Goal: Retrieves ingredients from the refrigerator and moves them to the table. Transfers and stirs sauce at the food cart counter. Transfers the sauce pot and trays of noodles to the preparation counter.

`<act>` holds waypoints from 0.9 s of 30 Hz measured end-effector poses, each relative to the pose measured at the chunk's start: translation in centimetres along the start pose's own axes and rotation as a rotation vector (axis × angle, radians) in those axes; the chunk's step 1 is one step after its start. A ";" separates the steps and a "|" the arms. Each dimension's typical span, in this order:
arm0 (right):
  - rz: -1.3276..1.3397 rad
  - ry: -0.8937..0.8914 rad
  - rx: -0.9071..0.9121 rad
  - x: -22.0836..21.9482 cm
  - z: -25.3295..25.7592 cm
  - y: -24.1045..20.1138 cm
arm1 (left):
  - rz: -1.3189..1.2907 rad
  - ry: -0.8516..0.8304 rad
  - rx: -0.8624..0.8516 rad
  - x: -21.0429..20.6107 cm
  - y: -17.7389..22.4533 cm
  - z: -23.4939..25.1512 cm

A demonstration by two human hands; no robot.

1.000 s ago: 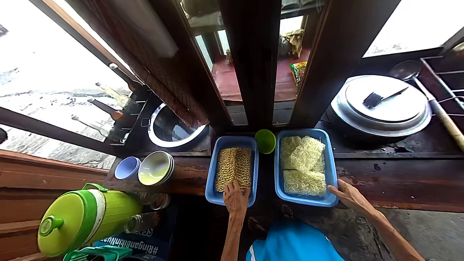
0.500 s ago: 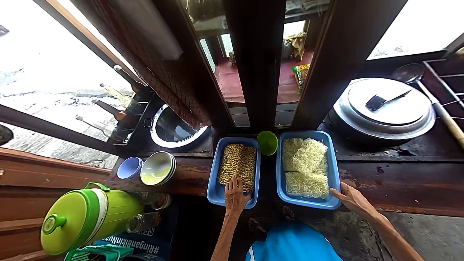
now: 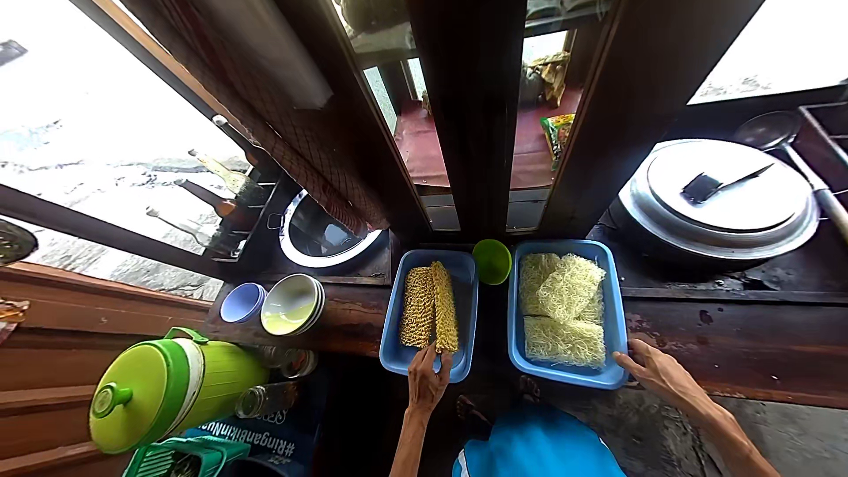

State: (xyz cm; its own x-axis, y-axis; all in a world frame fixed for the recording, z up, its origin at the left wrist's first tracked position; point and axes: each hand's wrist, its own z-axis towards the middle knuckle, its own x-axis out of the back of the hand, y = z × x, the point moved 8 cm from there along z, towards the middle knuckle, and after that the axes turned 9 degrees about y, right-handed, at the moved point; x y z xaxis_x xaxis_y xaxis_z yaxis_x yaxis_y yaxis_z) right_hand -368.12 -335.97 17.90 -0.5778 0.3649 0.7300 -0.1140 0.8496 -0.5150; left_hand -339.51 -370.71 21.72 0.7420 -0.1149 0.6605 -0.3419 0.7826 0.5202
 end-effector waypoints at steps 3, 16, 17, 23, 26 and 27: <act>-0.051 -0.010 -0.021 1.2 -0.4 -0.2 | -0.226 -0.015 0.402 -0.4 -1.2 -0.7; 0.374 -0.124 0.221 -2.8 -3.9 -20.3 | -0.680 -0.155 1.029 -2.4 -5.5 1.0; 0.408 -0.152 0.221 -5.0 -3.6 -22.2 | -0.728 -0.158 1.053 -2.3 -5.7 0.9; 0.665 -0.176 0.095 -15.3 0.0 -29.2 | -0.935 -0.251 1.069 -1.0 -5.7 1.5; 0.783 -0.147 0.044 -16.2 0.5 -29.8 | -0.942 -0.376 1.040 -1.3 -6.8 2.2; 0.788 -0.140 0.023 -16.1 0.4 -29.7 | -0.927 -0.433 1.027 -1.6 -7.2 2.7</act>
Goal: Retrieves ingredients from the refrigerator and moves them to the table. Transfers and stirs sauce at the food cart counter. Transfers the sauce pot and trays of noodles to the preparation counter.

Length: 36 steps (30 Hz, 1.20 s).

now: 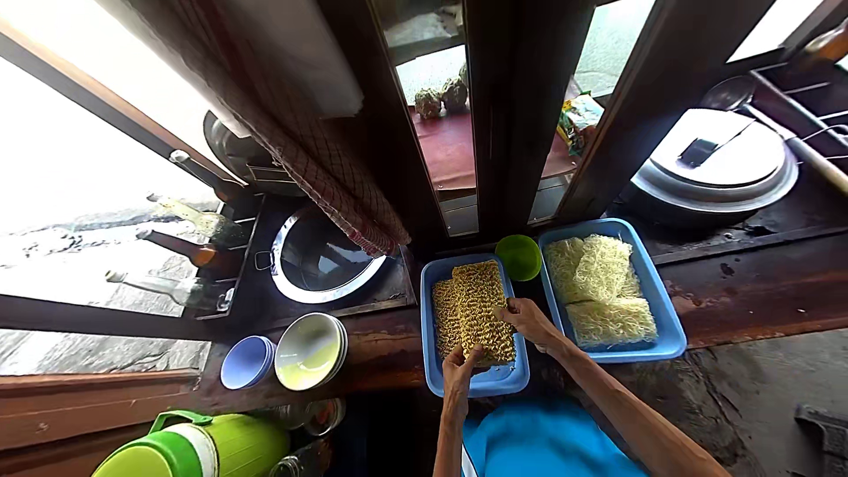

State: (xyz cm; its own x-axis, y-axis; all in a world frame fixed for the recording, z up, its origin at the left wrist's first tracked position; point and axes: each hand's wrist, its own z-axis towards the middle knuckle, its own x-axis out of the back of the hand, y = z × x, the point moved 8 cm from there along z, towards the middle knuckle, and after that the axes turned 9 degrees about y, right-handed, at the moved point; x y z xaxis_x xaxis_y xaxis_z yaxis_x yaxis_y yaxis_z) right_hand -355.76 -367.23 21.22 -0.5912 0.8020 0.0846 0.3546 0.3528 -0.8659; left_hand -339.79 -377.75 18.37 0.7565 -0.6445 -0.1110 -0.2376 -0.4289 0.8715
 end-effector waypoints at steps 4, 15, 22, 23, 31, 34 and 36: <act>-0.048 0.052 -0.044 0.2 -0.7 0.7 | 0.207 -0.132 -0.032 -0.7 1.4 3.0; -0.138 0.158 -0.127 -0.1 -0.4 2.5 | 0.325 -0.240 -0.006 -1.3 0.9 5.7; -0.510 0.365 -0.098 2.3 -1.8 0.5 | 1.048 0.152 -0.354 1.7 5.1 6.0; -0.570 0.367 -0.096 2.3 -1.9 0.1 | 1.150 0.164 -0.333 1.6 5.0 6.1; -0.683 0.263 -0.133 0.2 -0.9 0.1 | 1.386 0.182 -0.239 -1.0 3.7 6.3; -0.656 0.263 -0.138 0.2 -0.5 0.3 | 1.290 0.183 -0.323 -0.7 4.0 6.2; -0.638 0.300 -0.129 0.6 -0.7 0.0 | 1.146 0.204 -0.449 -0.6 4.7 5.8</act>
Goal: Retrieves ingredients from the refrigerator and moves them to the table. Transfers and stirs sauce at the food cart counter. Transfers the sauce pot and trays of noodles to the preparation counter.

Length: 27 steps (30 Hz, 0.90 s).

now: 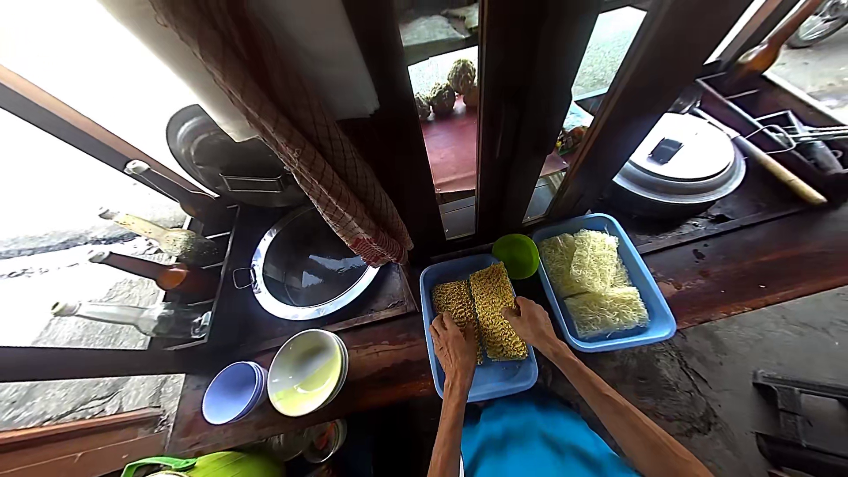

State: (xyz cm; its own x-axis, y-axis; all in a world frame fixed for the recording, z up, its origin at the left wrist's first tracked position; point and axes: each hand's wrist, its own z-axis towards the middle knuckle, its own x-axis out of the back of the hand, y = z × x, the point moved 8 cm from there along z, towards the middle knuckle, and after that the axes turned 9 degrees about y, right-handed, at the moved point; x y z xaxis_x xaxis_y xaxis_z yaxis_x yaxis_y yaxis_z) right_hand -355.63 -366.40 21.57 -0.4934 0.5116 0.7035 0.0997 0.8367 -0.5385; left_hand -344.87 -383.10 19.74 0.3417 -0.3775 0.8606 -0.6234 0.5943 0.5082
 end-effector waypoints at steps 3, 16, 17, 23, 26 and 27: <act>0.133 0.024 -0.005 0.4 0.2 0.7 | -0.240 -0.134 0.073 -0.3 -0.2 -0.4; 0.175 -0.059 0.011 -2.1 0.4 0.6 | -0.464 -0.391 0.143 -3.4 -0.5 0.0; 0.213 -0.033 -0.003 -2.0 0.5 0.8 | -0.467 -0.379 0.136 -3.2 -0.5 0.0; 0.073 0.094 0.028 0.7 -0.6 0.1 | -0.026 -0.061 0.020 0.4 -0.9 0.7; -0.033 0.088 0.055 0.8 -1.0 -0.4 | 0.178 -0.109 0.051 -0.5 -0.5 0.7; -0.051 0.083 0.055 0.7 -1.0 -0.5 | 0.207 -0.111 0.063 -0.9 -0.2 0.7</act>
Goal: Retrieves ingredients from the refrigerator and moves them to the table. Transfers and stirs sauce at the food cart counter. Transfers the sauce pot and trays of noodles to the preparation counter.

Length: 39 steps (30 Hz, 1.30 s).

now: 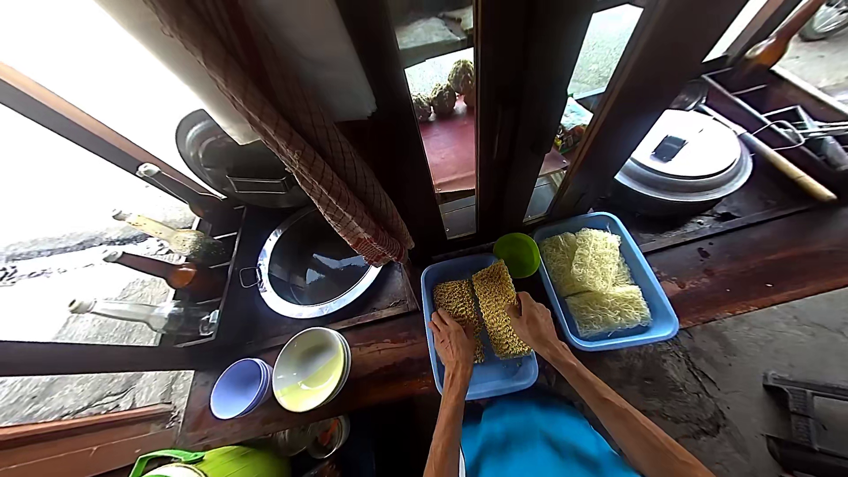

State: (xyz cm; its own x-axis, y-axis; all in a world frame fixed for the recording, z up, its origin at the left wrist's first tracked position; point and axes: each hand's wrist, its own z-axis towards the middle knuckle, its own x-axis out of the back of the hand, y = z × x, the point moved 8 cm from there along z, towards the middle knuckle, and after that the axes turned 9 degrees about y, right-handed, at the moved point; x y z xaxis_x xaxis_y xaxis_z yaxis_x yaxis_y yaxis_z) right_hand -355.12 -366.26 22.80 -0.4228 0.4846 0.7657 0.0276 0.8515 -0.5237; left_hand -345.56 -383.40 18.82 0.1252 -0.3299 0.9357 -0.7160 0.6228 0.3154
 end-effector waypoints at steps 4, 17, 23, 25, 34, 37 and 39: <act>0.020 -0.040 -0.015 -0.9 0.1 0.1 | 0.034 -0.025 0.038 -0.3 0.6 -0.1; -0.102 -0.026 0.052 -1.4 0.5 0.3 | 0.052 -0.072 0.107 0.3 0.8 0.2; -0.078 0.028 0.048 -1.4 0.6 0.8 | -0.039 -0.044 0.218 1.0 0.3 1.4; -0.013 0.074 0.051 -0.8 1.0 1.1 | -0.037 -0.034 0.223 1.1 0.1 1.8; 0.084 0.037 -0.016 0.7 1.3 1.0 | -0.168 0.081 0.085 1.7 0.4 0.9; 0.104 0.066 -0.012 1.4 1.4 1.2 | -0.286 0.050 0.043 1.3 0.6 0.2; 0.172 0.082 -0.019 2.0 1.5 1.5 | -0.408 -0.008 0.049 1.0 0.6 0.0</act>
State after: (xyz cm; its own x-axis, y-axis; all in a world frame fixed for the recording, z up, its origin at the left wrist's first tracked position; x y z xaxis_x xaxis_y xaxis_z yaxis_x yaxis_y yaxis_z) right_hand -357.34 -364.28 22.99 -0.3350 0.6371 0.6942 0.1106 0.7582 -0.6425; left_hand -345.83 -383.38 19.91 0.4002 -0.5482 0.7344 -0.6408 0.4055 0.6519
